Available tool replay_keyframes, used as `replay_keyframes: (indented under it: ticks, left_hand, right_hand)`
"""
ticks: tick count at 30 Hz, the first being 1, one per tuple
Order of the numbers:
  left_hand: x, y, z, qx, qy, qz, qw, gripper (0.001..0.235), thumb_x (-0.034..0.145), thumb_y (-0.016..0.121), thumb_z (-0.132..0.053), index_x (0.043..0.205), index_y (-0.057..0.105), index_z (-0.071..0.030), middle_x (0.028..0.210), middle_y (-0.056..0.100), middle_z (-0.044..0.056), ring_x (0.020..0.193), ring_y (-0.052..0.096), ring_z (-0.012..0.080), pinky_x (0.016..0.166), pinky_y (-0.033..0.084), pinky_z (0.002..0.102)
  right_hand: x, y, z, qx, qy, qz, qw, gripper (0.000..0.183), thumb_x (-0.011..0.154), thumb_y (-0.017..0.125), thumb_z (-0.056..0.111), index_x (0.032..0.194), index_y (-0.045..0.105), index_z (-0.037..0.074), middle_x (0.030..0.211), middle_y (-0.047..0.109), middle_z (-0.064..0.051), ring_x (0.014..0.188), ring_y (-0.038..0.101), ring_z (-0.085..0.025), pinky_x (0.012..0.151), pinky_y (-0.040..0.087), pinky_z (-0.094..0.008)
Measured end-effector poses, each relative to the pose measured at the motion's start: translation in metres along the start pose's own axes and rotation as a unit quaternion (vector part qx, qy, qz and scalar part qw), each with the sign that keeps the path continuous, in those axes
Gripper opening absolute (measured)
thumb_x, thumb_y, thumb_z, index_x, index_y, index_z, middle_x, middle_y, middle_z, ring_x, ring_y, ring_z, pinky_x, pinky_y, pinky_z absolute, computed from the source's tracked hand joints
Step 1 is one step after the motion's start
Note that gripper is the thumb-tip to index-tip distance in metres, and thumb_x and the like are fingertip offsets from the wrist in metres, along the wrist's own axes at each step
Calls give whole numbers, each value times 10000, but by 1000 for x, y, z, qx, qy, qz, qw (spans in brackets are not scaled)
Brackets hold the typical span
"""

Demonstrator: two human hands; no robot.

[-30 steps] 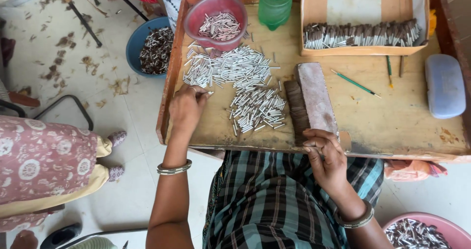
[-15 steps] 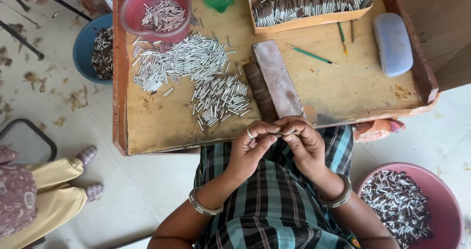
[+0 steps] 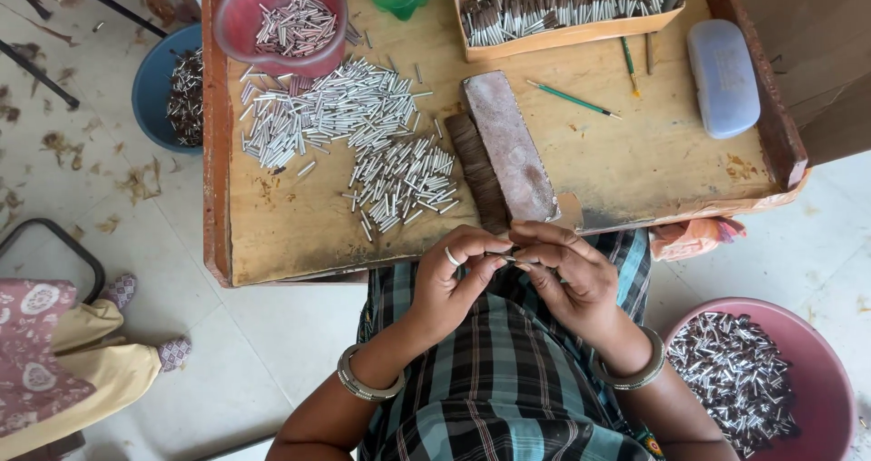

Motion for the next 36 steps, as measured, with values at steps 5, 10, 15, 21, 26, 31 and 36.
replay_keyframes:
  ticks: [5, 10, 15, 21, 26, 31, 36]
  left_hand:
    - [3, -3, -21, 80, 94, 15, 992, 290, 986, 701, 32, 1240, 634, -91, 1150, 683, 75, 963, 703, 156, 766, 593, 262]
    - [0, -6, -17, 69, 81, -3, 994, 299, 986, 720, 11, 1251, 629, -93, 1161, 669, 85, 965, 701, 154, 784, 603, 264]
    - [0, -3, -16, 68, 77, 3, 995, 371, 967, 761, -32, 1297, 612, -114, 1106, 699, 46, 920, 686, 125, 766, 576, 248]
    - [-1, -4, -16, 66, 67, -14, 995, 407, 959, 781, -44, 1324, 610, -105, 1053, 746, 39, 786, 605, 89, 761, 517, 261]
    - [2, -1, -18, 70, 88, 0, 994, 404, 960, 785, -65, 1322, 610, -95, 1004, 752, 37, 823, 634, 102, 761, 523, 253]
    - [0, 0, -10, 29, 74, 4, 997, 412, 968, 779, -59, 1336, 595, -84, 1000, 756, 49, 830, 684, 105, 735, 519, 249]
    - [5, -7, -10, -1, 56, 2, 998, 441, 956, 790, -54, 1345, 584, -83, 1031, 771, 54, 861, 708, 112, 761, 549, 251]
  right_hand:
    - [11, -2, 10, -16, -8, 52, 998, 163, 864, 745, 14, 1026, 737, 20, 1187, 726, -153, 1194, 691, -312, 1019, 555, -403]
    - [9, -6, 9, -32, -19, 36, 999, 223, 826, 813, 67, 1034, 740, 37, 1071, 737, -80, 1060, 708, -273, 948, 564, -380]
    - [5, -9, 11, -48, -44, 14, 998, 243, 834, 817, 74, 1066, 747, 54, 1055, 736, -61, 1016, 704, -242, 978, 590, -405]
    - [2, -11, 8, -49, -43, 18, 998, 280, 814, 824, 109, 1068, 731, 36, 1047, 733, -83, 1040, 708, -286, 914, 581, -393]
    - [1, -11, 12, -48, -67, 14, 997, 225, 842, 814, 100, 1045, 733, 46, 1034, 748, -74, 1011, 721, -280, 911, 580, -386]
    - [3, -11, 15, -63, -72, 11, 995, 243, 830, 809, 137, 1042, 739, 42, 1014, 733, -69, 999, 711, -269, 981, 592, -425]
    - [9, -11, 17, -63, -83, 26, 994, 219, 849, 802, 142, 1032, 736, 39, 1013, 739, -70, 1003, 710, -264, 997, 583, -430]
Point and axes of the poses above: each hand's wrist, its own x-axis towards the middle knuckle, its own y-axis out of the palm, z = x × y, the point moved 8 cm from there along x, towards the middle knuckle
